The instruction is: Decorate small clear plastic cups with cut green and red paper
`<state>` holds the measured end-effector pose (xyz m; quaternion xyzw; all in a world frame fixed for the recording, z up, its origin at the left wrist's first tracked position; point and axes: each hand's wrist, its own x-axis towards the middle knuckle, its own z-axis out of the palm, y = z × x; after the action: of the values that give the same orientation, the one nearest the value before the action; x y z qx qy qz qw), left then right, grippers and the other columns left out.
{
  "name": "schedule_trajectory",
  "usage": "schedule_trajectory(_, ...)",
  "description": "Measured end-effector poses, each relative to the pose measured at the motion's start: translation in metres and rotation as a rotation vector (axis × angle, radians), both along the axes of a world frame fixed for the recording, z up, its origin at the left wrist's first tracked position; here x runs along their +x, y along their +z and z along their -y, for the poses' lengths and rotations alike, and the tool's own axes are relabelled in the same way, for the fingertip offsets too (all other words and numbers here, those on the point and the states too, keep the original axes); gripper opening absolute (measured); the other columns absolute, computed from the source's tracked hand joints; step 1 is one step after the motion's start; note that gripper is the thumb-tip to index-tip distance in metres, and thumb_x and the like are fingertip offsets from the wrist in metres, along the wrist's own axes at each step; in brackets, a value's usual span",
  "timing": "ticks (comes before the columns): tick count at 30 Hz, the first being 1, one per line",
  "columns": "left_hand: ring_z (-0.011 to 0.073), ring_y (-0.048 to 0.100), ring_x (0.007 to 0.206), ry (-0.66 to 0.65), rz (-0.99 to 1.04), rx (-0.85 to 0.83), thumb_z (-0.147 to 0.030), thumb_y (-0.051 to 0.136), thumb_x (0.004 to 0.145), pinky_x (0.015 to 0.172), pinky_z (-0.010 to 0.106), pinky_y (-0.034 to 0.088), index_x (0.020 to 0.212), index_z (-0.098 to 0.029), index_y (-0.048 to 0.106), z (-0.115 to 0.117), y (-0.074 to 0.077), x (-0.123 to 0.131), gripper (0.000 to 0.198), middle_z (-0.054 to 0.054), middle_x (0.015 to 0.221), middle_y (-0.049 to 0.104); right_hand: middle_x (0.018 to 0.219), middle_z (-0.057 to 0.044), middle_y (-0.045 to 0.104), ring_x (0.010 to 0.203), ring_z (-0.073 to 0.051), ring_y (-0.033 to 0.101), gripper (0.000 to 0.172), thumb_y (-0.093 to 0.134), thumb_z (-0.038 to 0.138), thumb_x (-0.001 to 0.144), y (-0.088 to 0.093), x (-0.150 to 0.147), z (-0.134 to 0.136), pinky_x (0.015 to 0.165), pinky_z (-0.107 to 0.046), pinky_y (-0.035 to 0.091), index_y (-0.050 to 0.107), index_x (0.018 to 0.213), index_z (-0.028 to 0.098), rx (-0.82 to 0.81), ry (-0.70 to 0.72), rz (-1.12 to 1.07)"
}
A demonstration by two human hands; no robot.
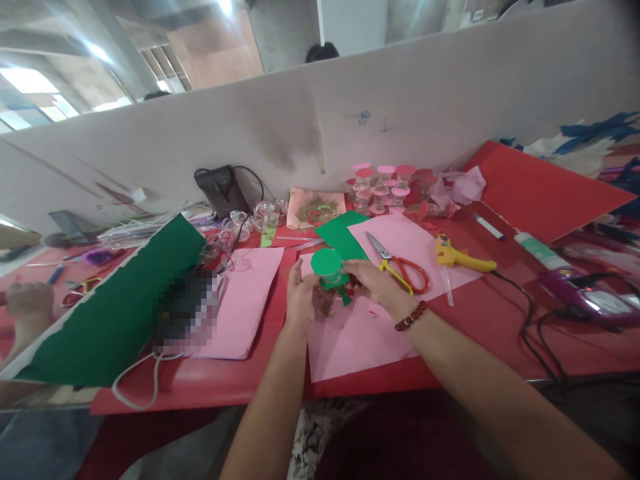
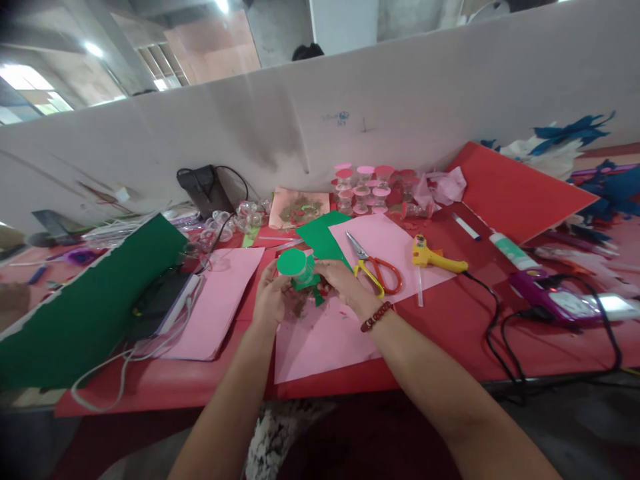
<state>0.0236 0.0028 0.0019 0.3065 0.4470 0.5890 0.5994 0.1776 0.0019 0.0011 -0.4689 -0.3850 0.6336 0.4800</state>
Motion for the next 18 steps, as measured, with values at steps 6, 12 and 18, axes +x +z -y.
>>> schedule_trajectory(6,0.0103,0.055,0.051,0.005,0.014,0.027,-0.022,0.078,0.052,0.053,0.024,0.041,0.129,-0.018,0.049,0.0000,-0.0008,-0.0010,0.082,-0.005,0.066,0.064,0.054,0.007,0.048,0.047,-0.010,0.045,0.025,0.074,0.032,0.062,-0.0030,-0.0004,-0.0016,0.043,-0.025,0.035,0.051,0.066,0.023,0.018,-0.034,0.009)
schedule_trajectory(12,0.0104,0.055,0.050,-0.024,-0.024,0.036,-0.023,0.078,0.053,0.054,0.023,0.041,0.127,-0.018,0.050,-0.0017,-0.0055,-0.0026,0.080,-0.008,0.059,0.059,0.054,0.009,0.044,0.046,-0.008,0.042,0.030,0.076,0.034,0.058,0.0037,0.0009,0.0022,0.045,-0.024,0.038,0.049,0.064,0.022,0.027,-0.053,0.010)
schedule_trajectory(18,0.0084,0.052,0.049,-0.055,-0.021,0.001,-0.023,0.078,0.053,0.052,0.021,0.038,0.137,-0.017,0.045,-0.0012,-0.0057,-0.0015,0.091,-0.008,0.059,0.057,0.052,0.008,0.044,0.046,-0.008,0.041,0.028,0.073,0.033,0.056,-0.0055,0.0031,-0.0023,0.045,-0.023,0.035,0.048,0.059,0.021,0.048,-0.061,0.001)
